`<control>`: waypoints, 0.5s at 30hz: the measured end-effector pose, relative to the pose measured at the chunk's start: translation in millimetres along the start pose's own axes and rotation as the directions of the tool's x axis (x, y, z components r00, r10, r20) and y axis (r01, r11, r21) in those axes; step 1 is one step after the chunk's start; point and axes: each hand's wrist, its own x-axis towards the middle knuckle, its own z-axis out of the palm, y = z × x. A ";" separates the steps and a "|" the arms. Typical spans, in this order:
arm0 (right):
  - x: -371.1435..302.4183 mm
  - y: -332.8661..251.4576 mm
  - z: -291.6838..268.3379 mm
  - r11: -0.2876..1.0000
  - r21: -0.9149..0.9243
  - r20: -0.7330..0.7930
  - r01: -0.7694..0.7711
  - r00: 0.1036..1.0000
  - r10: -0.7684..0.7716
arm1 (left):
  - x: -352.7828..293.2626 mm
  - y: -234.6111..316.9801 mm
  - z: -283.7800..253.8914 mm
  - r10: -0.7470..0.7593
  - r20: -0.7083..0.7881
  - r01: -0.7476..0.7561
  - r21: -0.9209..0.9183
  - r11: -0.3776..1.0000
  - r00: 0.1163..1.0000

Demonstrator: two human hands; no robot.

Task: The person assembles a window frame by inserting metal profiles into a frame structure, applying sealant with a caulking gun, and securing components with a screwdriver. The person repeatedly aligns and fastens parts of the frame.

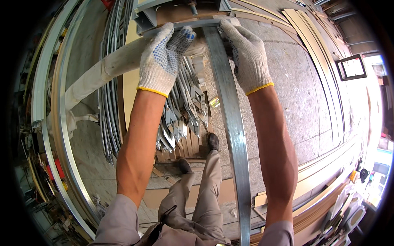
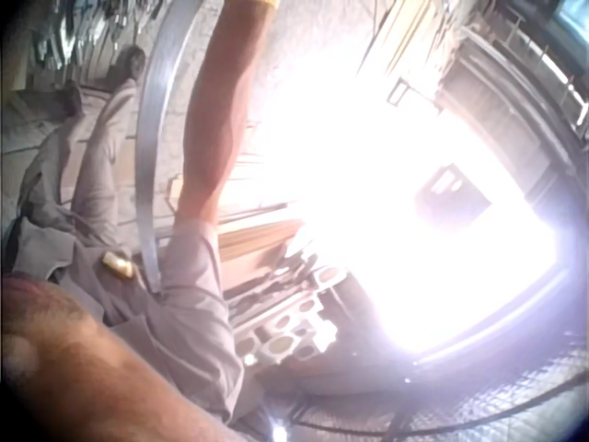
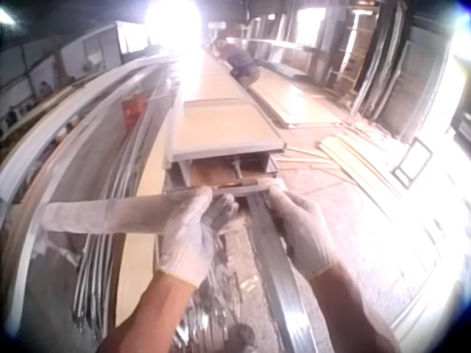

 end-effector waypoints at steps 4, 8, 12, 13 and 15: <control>4.8 2.5 8.1 0.997 0.077 -0.079 0.010 0.997 -0.004 | 1.0 3.1 0.2 0.017 -0.014 -0.016 0.028 0.999 1.000; 7.2 -0.2 12.0 0.996 0.079 -0.088 0.034 0.996 -0.027 | 0.9 7.0 5.6 0.009 -0.073 -0.004 0.076 0.997 0.997; 9.1 -10.8 12.7 1.000 0.004 -0.137 -0.018 0.990 0.018 | -2.1 11.5 13.1 -0.013 -0.033 0.020 0.201 0.979 0.999; 14.4 -0.6 13.6 0.999 0.040 -0.117 0.007 0.993 -0.002 | 2.8 10.9 11.5 -0.003 -0.032 0.006 0.098 0.995 0.999; 20.0 9.1 13.8 0.995 0.098 -0.124 0.024 0.992 -0.012 | 8.8 9.5 1.2 0.014 -0.020 -0.012 0.106 0.994 1.000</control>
